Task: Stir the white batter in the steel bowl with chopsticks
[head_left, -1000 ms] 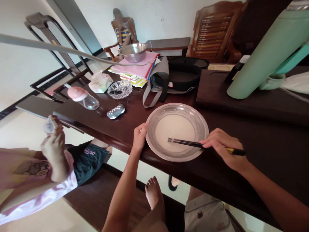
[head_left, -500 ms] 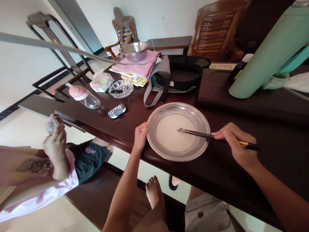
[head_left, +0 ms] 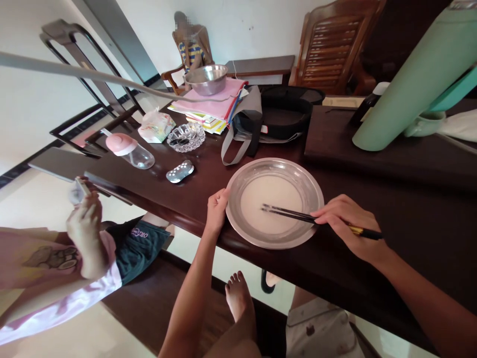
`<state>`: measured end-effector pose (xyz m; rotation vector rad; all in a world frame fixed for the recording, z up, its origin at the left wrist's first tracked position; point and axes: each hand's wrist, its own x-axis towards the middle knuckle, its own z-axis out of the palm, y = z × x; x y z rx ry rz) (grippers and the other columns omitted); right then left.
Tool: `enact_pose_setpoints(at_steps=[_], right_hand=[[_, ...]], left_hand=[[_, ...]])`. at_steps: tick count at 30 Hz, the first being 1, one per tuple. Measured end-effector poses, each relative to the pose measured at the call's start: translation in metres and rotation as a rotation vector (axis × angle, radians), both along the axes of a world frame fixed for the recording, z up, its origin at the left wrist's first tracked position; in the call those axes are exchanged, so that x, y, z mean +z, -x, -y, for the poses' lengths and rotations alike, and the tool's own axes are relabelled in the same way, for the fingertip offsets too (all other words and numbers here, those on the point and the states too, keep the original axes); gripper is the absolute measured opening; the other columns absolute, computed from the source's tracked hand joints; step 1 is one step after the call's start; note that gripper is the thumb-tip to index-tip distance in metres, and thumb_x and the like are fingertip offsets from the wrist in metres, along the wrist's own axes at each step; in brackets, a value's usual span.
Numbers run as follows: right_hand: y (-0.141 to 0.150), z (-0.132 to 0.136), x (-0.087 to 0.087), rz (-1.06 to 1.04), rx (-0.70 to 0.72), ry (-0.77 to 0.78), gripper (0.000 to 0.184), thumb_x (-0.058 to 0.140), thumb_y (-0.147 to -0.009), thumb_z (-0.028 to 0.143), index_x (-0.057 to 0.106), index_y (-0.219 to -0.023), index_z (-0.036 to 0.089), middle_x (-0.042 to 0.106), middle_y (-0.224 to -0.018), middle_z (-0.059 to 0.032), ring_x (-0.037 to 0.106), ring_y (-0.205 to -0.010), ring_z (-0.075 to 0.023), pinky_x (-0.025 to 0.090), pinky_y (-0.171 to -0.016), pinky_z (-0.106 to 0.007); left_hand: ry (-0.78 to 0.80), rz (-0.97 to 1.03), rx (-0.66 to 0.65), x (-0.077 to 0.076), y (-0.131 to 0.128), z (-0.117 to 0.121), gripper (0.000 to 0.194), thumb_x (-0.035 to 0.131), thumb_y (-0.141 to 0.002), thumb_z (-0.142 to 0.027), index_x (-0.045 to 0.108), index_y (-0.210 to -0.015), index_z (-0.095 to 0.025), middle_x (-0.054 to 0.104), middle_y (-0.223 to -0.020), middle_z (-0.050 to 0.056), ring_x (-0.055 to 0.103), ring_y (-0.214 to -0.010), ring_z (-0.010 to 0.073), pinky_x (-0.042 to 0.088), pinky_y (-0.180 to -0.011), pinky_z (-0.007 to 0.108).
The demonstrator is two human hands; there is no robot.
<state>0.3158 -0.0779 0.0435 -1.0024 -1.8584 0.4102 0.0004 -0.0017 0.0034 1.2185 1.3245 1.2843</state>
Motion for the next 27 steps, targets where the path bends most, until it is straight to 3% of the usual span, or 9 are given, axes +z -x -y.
enact_pose_setpoints(at_steps=[4,9,14,18,20,23,27], right_hand=[[-0.0017,-0.0006,-0.0005,-0.051,-0.133,0.004,0.024,0.054,-0.094,0.017,0.072,-0.083,0.027,0.075,-0.082,-0.0026,0.066,-0.076,-0.0208,0.051,-0.069,-0.039],[-0.0005,0.0001,-0.0006,-0.035,-0.004,0.034,0.023,0.055,-0.094,0.016,0.072,-0.083,0.027,0.077,-0.085,-0.0017,0.066,-0.075,-0.0198,0.051,-0.068,-0.038],[-0.0027,-0.0012,-0.0022,-0.115,-0.139,0.041,0.025,0.054,-0.096,0.02,0.072,-0.08,0.027,0.075,-0.081,-0.0021,0.065,-0.075,-0.0217,0.05,-0.068,-0.039],[-0.0015,-0.0013,-0.0024,-0.061,-0.014,0.046,0.023,0.056,-0.094,0.018,0.072,-0.082,0.027,0.077,-0.084,-0.0002,0.066,-0.075,-0.0199,0.051,-0.067,-0.037],[-0.0011,-0.0012,-0.0021,-0.005,-0.042,0.039,0.019,0.058,-0.093,0.017,0.073,-0.085,0.027,0.077,-0.088,-0.0007,0.066,-0.079,-0.0194,0.052,-0.073,-0.037],[-0.0034,-0.0011,-0.0023,-0.095,-0.138,0.049,0.024,0.055,-0.095,0.017,0.072,-0.082,0.027,0.074,-0.081,-0.0018,0.065,-0.076,-0.0195,0.051,-0.069,-0.036],[-0.0032,-0.001,-0.002,-0.084,-0.031,0.06,0.025,0.054,-0.095,0.015,0.071,-0.08,0.026,0.075,-0.081,-0.001,0.065,-0.073,-0.0185,0.051,-0.067,-0.036]], left_hand=[[0.002,0.006,-0.002,-0.0004,-0.0003,-0.0001,0.053,0.066,-0.079,-0.058,0.041,-0.055,-0.018,0.033,-0.055,-0.005,0.026,-0.051,0.0079,0.022,-0.047,0.023],[0.002,0.002,-0.001,0.0022,-0.0016,0.0005,0.052,0.066,-0.08,-0.056,0.04,-0.055,-0.019,0.032,-0.055,-0.005,0.026,-0.051,0.008,0.022,-0.047,0.023],[-0.001,-0.007,-0.008,0.0014,-0.0011,0.0004,0.052,0.064,-0.081,-0.057,0.04,-0.056,-0.019,0.032,-0.055,-0.005,0.026,-0.052,0.008,0.022,-0.047,0.023],[-0.005,-0.009,-0.01,-0.0004,-0.0003,-0.0003,0.052,0.064,-0.082,-0.056,0.039,-0.056,-0.019,0.031,-0.055,-0.005,0.025,-0.052,0.0079,0.022,-0.048,0.023],[-0.011,-0.012,-0.008,-0.0007,-0.0002,-0.0004,0.051,0.063,-0.082,-0.056,0.039,-0.056,-0.019,0.032,-0.055,-0.005,0.025,-0.052,0.0078,0.023,-0.048,0.022],[-0.013,-0.012,-0.013,-0.0006,-0.0004,-0.0002,0.05,0.062,-0.083,-0.055,0.04,-0.056,-0.018,0.033,-0.055,-0.005,0.026,-0.053,0.0078,0.023,-0.048,0.022],[-0.013,-0.007,-0.018,-0.0011,-0.0004,-0.0005,0.05,0.063,-0.083,-0.054,0.04,-0.056,-0.018,0.032,-0.055,-0.005,0.026,-0.052,0.0078,0.023,-0.048,0.022]])
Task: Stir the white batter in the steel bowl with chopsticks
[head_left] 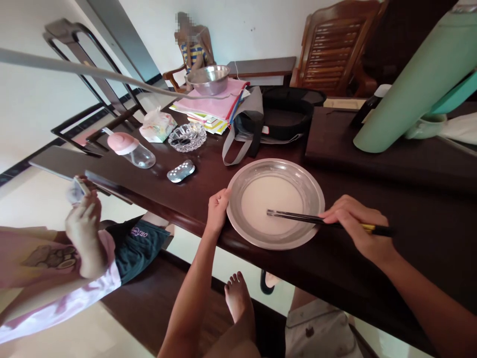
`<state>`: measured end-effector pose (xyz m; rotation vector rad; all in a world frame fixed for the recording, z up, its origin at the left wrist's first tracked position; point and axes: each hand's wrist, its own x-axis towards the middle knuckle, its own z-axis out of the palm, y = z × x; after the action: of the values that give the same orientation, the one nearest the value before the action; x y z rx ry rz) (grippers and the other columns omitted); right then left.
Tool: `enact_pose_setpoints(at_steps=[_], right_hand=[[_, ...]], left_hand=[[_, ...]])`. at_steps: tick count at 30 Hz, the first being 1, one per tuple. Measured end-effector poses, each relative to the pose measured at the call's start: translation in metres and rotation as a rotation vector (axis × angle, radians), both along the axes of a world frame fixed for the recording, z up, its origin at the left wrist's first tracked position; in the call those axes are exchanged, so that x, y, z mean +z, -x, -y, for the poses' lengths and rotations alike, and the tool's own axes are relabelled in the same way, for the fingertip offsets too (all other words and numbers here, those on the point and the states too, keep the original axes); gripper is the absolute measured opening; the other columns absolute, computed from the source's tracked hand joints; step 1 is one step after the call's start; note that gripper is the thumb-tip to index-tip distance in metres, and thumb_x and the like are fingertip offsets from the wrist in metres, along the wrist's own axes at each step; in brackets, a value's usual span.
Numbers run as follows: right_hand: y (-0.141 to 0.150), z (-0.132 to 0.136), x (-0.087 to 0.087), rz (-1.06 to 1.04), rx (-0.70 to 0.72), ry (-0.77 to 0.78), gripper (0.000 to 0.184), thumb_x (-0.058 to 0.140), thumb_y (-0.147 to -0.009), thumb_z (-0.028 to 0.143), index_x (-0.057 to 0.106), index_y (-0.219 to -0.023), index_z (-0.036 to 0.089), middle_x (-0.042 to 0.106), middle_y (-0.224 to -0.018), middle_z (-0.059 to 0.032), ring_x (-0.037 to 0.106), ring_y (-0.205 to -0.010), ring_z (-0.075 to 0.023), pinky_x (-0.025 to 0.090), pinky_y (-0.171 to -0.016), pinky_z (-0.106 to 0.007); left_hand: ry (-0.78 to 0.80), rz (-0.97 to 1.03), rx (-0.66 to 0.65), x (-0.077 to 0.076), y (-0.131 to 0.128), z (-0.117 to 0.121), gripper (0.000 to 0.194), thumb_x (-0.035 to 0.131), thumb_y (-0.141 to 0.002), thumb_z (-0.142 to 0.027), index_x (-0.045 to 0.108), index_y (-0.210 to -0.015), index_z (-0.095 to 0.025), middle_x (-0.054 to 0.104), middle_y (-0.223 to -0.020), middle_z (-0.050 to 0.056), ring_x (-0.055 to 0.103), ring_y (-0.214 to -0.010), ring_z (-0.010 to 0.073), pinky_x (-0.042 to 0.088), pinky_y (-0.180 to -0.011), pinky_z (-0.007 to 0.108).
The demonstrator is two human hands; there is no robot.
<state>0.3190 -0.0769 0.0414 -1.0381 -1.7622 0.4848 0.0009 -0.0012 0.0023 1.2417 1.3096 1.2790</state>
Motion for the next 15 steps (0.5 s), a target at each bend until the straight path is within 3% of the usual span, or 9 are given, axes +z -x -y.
enact_pose_setpoints(at_steps=[3,6,10,12,15], right_hand=[[0.0015,-0.0008,0.0002,0.085,-0.036,-0.02,0.019,0.058,-0.093,0.017,0.073,-0.083,0.026,0.077,-0.086,-0.0011,0.067,-0.078,-0.0187,0.052,-0.073,-0.036],[0.0009,-0.0012,-0.0003,0.011,-0.096,-0.03,0.023,0.054,-0.095,0.016,0.072,-0.082,0.024,0.075,-0.082,-0.0013,0.067,-0.076,-0.017,0.051,-0.069,-0.034],[0.002,-0.0008,0.0009,0.059,0.033,-0.071,0.023,0.055,-0.093,0.011,0.07,-0.082,0.023,0.076,-0.084,-0.0005,0.067,-0.073,-0.0155,0.05,-0.068,-0.034],[0.0022,-0.0012,0.0018,0.104,0.01,-0.079,0.02,0.057,-0.092,0.012,0.071,-0.084,0.024,0.077,-0.087,-0.001,0.068,-0.076,-0.0167,0.051,-0.071,-0.035],[0.0012,-0.0015,0.002,0.069,-0.106,-0.047,0.022,0.055,-0.094,0.013,0.072,-0.084,0.025,0.076,-0.084,-0.0018,0.069,-0.077,-0.0176,0.052,-0.07,-0.035]], left_hand=[[0.008,0.003,0.008,-0.0006,0.0004,-0.0004,0.049,0.062,-0.083,-0.054,0.04,-0.057,-0.018,0.032,-0.055,-0.005,0.025,-0.052,0.0077,0.022,-0.048,0.022],[0.015,0.008,0.003,0.0005,0.0001,0.0005,0.049,0.063,-0.082,-0.054,0.04,-0.057,-0.019,0.032,-0.055,-0.005,0.025,-0.052,0.0077,0.022,-0.047,0.022],[0.005,-0.004,0.004,0.0041,-0.0022,0.0013,0.051,0.064,-0.082,-0.055,0.039,-0.056,-0.019,0.031,-0.054,-0.005,0.025,-0.051,0.0076,0.022,-0.047,0.022],[-0.017,-0.005,0.047,0.0051,-0.0036,-0.0007,0.053,0.065,-0.081,-0.055,0.037,-0.055,-0.019,0.031,-0.054,-0.005,0.026,-0.051,0.0074,0.023,-0.047,0.022],[-0.043,0.128,0.218,0.0082,-0.0047,-0.0057,0.054,0.066,-0.081,-0.055,0.035,-0.054,-0.02,0.03,-0.051,-0.006,0.027,-0.047,0.007,0.023,-0.045,0.022]])
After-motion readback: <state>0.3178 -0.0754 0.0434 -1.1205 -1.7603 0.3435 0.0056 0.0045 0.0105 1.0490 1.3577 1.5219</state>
